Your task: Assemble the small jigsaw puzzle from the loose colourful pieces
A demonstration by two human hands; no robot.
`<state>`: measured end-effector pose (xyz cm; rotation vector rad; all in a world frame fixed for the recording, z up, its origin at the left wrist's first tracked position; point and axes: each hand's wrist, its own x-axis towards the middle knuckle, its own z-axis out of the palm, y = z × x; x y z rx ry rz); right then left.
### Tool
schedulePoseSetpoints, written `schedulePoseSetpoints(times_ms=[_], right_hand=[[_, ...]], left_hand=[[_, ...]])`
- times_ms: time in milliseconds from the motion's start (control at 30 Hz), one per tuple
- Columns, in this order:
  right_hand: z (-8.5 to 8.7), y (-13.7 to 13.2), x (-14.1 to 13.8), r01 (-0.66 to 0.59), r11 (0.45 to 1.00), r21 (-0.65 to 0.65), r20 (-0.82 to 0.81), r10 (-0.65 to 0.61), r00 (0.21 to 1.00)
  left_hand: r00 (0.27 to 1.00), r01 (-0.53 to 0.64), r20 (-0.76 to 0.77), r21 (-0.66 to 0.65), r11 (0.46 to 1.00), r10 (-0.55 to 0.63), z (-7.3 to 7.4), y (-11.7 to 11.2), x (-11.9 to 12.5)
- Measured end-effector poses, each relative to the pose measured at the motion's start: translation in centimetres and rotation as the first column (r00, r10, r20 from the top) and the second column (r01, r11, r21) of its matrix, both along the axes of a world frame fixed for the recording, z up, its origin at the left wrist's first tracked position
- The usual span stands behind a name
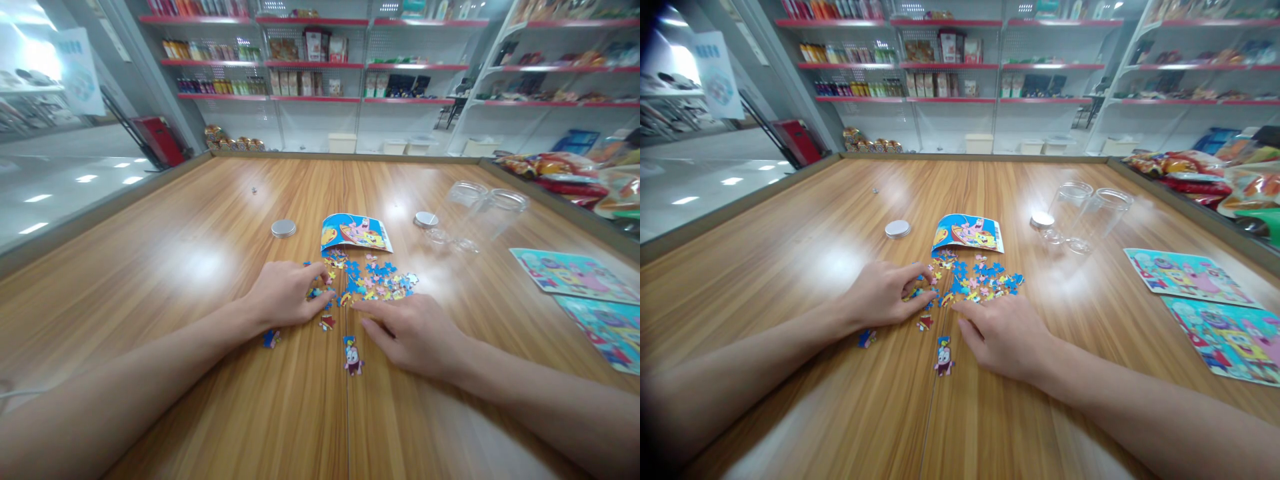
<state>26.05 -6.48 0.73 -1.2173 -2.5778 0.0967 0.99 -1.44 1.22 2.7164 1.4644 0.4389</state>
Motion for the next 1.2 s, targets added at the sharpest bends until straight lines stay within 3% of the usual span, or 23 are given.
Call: schedulePoseSetpoints(times_ms=[267,467,567,867,1200], right_hand=[[-0.29,0.14,0.05,-0.002,1.000,0.009,-0.010,0.002,1.000],[-0.13,0.06,0.02,0.002,1.000,-0.004,-0.010,-0.002,1.000],[-0.17,0.03,0.04,-0.001,1.000,-0.003,-0.015,0.001,1.000],[-0.28,0.12,0.01,-0.001,1.000,0.011,-0.008,0.001,1.000],[-0.12,0.01,-0.08,0.008,1.000,-0.011,0.004,-0.008,1.000]], left_hand=[[1.000,0.021,-0.015,-0.019,1.000,-0.022,0.19,-0.10,-0.18],[0.974,0.202,-0.091,-0.052,0.978,-0.206,0.52,-0.34,-0.05],[0.960,0.223,-0.156,-0.062,0.973,-0.230,0.51,-0.28,-0.07],[0.961,0.156,-0.229,-0.005,0.988,-0.153,0.52,-0.07,-0.59],[0.973,-0.094,-0.201,0.104,0.990,0.114,-0.17,0.41,-0.25]])
